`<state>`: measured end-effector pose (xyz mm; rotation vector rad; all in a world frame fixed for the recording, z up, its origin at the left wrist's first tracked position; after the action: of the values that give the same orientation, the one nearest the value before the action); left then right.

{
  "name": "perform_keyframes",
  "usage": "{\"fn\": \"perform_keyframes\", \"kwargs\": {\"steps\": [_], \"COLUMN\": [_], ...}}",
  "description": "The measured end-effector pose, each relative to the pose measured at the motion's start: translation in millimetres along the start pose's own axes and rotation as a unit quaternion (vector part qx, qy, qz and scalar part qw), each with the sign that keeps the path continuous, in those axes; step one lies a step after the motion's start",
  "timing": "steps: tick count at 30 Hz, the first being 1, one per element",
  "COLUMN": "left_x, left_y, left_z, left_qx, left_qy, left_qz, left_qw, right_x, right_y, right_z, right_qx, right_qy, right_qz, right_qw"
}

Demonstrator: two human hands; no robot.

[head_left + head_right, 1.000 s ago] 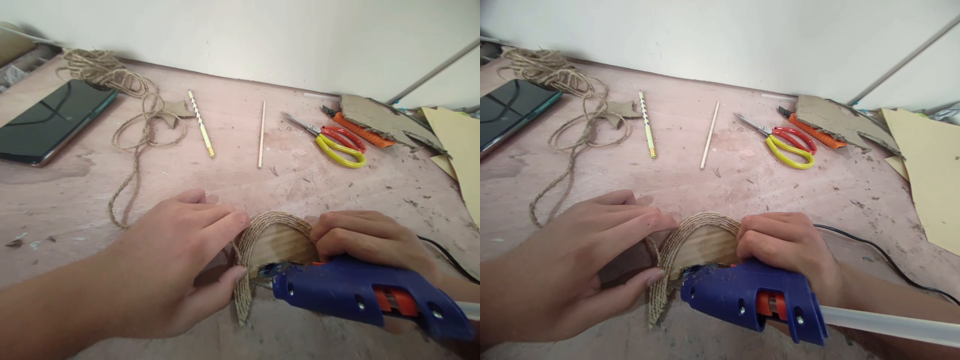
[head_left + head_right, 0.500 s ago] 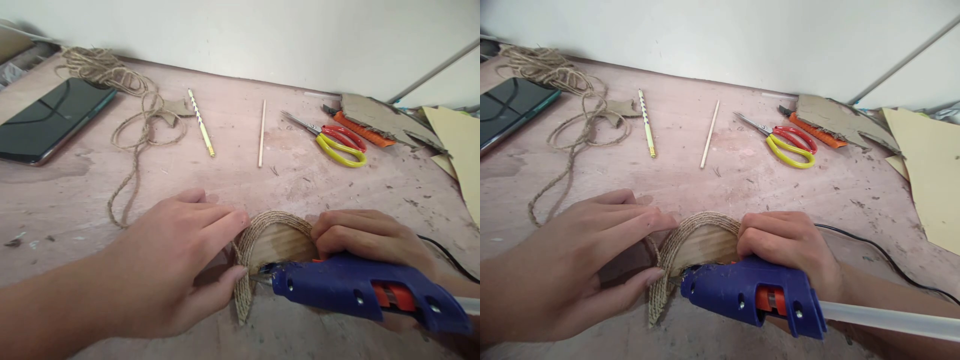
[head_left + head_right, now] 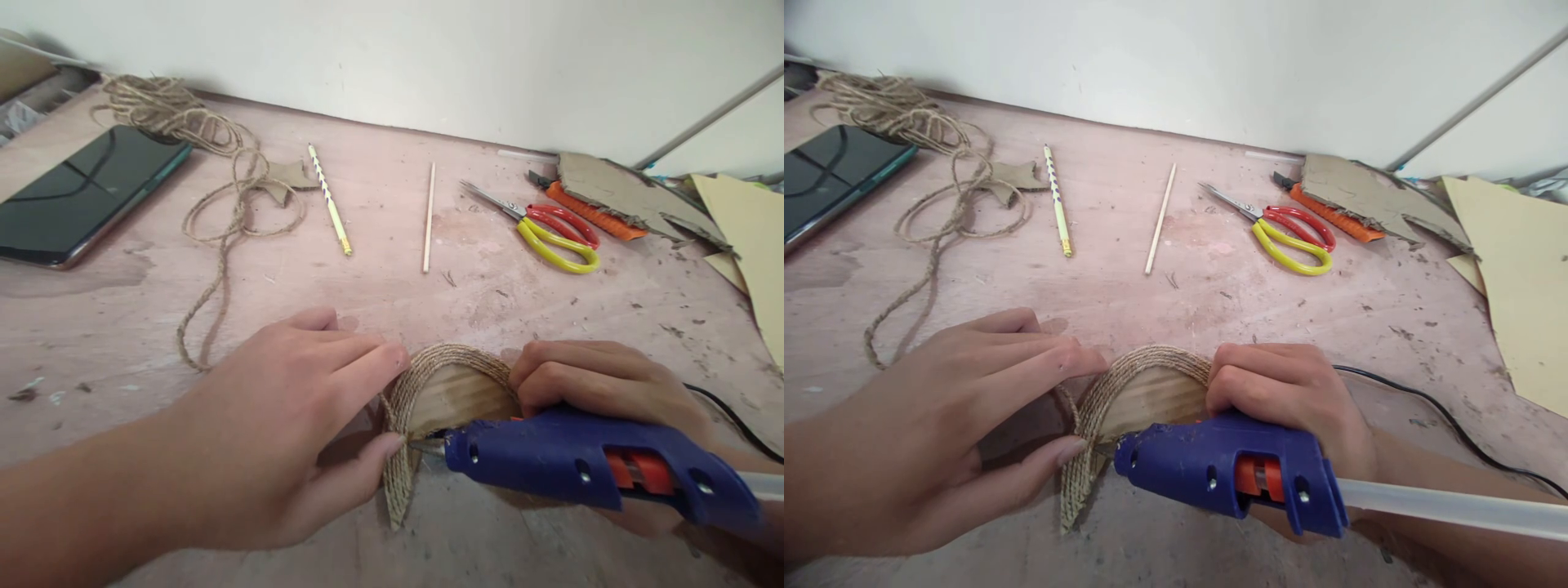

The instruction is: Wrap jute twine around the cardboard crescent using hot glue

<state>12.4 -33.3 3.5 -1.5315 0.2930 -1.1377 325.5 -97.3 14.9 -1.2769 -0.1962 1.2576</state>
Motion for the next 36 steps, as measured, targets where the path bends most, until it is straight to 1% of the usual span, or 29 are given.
{"fn": "perform_keyframes", "kwargs": {"steps": [3, 5, 8, 9, 12, 16, 20, 24, 28, 32, 36], "left_x": [0.2, 0.0, -0.5, -0.7, -0.5, 0.2, -0.3, -0.7, 0.0, 0.4, 0.3], "left_y": [0.3, 0.9, 1.3, 1.2, 0.4, -0.6, 0.2, 1.0, 0.6, 0.3, -0.1], "left_z": [-0.1, 0.5, 1.4, 1.4, 0.9, 0.3, 0.9, 1.1, 0.5, 0.7, 1.4], "left_qx": [0.000, -0.002, -0.003, -0.002, -0.001, -0.001, -0.001, 0.005, 0.006, 0.000, 0.000], "left_qy": [0.001, 0.003, 0.002, 0.000, 0.001, 0.003, 0.003, 0.000, 0.002, -0.003, -0.003], "left_qz": [0.000, -0.002, 0.000, 0.001, -0.001, -0.001, -0.001, -0.005, -0.004, -0.001, -0.005], "left_qw": [1.000, 1.000, 1.000, 1.000, 1.000, 1.000, 1.000, 1.000, 1.000, 1.000, 1.000], "right_x": [0.5, 1.0, 1.5, 1.6, 2.3, 2.9, 2.2, 2.7, 4.3, 3.9, 3.2], "right_y": [3.4, 3.8, 0.9, -0.4, -3.0, -3.9, -2.8, 0.2, 0.2, -1.2, -0.7], "right_z": [-0.5, -0.7, -0.7, -0.8, -1.3, -0.7, 2.0, 3.9, 3.3, 2.5, 3.4], "right_qx": [0.053, 0.039, -0.010, -0.011, -0.002, -0.009, -0.003, 0.025, 0.008, 0.006, 0.027], "right_qy": [-0.003, 0.007, 0.013, 0.011, 0.009, 0.009, 0.011, 0.010, 0.017, 0.017, 0.027], "right_qz": [0.006, 0.015, 0.028, 0.028, 0.026, 0.028, 0.034, 0.035, 0.051, 0.055, 0.056], "right_qw": [0.999, 0.999, 0.999, 0.999, 1.000, 1.000, 0.999, 0.999, 0.999, 0.998, 0.998]}}
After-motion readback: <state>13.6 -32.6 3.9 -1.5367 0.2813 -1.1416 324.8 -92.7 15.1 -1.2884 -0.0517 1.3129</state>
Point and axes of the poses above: each hand's wrist, its own z-axis towards the middle knuckle, its own y-axis out of the palm, x = y × z, the point moved 1 cm from there along z, towards the middle knuckle, and after that the axes turned 13 degrees about -y, right-handed, at the moved point
